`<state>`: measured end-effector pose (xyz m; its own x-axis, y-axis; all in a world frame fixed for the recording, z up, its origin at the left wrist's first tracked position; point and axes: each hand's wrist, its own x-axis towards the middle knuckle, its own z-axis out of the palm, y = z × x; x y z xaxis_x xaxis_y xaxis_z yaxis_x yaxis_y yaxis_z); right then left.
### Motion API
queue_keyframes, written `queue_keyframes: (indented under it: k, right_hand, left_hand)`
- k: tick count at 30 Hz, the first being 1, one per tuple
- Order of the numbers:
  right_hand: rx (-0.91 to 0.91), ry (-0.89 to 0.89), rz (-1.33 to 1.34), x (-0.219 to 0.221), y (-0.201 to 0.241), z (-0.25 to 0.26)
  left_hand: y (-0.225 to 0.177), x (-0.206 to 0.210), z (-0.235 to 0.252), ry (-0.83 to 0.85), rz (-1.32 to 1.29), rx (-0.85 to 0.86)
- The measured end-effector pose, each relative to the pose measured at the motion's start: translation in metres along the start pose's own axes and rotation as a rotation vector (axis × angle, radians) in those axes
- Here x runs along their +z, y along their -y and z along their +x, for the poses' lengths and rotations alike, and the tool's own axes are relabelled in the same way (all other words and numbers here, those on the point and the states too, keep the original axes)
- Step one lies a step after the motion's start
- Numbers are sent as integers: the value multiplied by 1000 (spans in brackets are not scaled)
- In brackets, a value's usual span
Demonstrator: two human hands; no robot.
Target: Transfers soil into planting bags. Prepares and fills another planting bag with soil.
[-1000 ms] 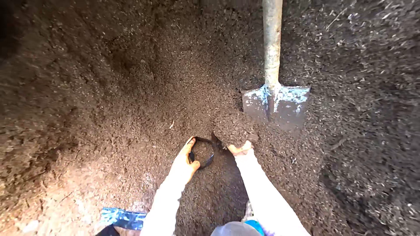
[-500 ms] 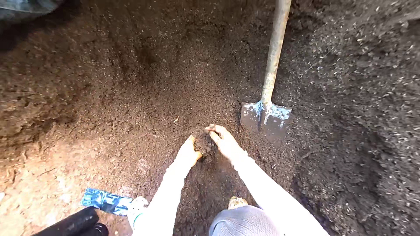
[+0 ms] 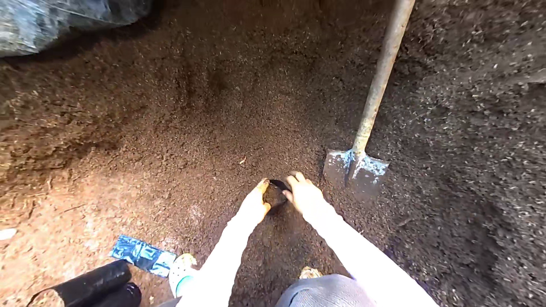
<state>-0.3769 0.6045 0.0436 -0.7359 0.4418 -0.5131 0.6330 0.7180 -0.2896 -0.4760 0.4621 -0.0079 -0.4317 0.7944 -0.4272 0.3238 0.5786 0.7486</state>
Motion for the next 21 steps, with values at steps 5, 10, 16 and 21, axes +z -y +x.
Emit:
queue_keyframes:
  k: [5, 10, 16, 21]
  right_hand:
    - [-321, 164, -5, 14, 18, 0]
    - [-271, 283, -104, 38, 9, 4]
    - [-278, 142, -89, 89, -41, -33]
    - [-176, 302, -176, 125, -49, -45]
  left_hand:
    - [-10, -23, 1, -237, 79, -102]
    - [-20, -6, 48, -67, 429, -167]
    - [-22, 41, 22, 44, 232, 20]
    - [-16, 83, -11, 164, 152, 167]
